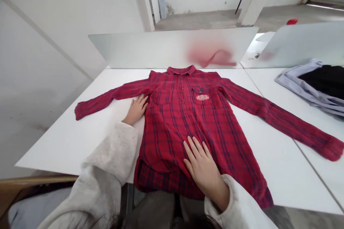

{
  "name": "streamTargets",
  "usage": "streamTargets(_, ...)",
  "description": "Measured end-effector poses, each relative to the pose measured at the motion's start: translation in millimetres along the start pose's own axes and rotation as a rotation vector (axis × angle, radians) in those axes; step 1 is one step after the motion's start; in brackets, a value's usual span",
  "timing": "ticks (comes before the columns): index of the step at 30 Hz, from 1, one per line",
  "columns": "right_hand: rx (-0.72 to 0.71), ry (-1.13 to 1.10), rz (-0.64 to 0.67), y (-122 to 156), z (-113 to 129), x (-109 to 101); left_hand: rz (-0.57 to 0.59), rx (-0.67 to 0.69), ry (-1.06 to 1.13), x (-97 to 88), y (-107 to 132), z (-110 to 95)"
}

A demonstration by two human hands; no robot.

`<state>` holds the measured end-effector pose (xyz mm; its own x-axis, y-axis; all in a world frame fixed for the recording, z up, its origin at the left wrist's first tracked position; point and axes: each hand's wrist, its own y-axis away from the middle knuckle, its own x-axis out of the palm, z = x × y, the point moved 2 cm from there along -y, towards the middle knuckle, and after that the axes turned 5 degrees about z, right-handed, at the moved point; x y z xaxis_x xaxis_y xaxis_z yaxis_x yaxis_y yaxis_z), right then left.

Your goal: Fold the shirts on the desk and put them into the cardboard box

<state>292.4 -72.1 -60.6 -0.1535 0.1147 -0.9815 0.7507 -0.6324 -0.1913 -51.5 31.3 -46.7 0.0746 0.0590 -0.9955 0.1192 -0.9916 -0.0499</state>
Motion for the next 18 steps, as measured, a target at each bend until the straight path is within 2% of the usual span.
streamTargets(4, 0.010, 0.008, -0.008, -1, 1, 0, 0.007, 0.097, 0.059, -3.0, 15, -7)
streamTargets(9, -0.003, 0.010, -0.026, -1, 0, 0, 0.072, 0.272, 0.108, -5.6, 44, -27)
streamTargets(13, 0.004, -0.006, -0.030, -1, 1, 0, 0.157, 0.267, 0.012, -3.7, 60, -32)
streamTargets(18, 0.034, -0.011, -0.031, -1, 3, 0, 0.199, 0.201, -0.098, -10.8, 63, -22)
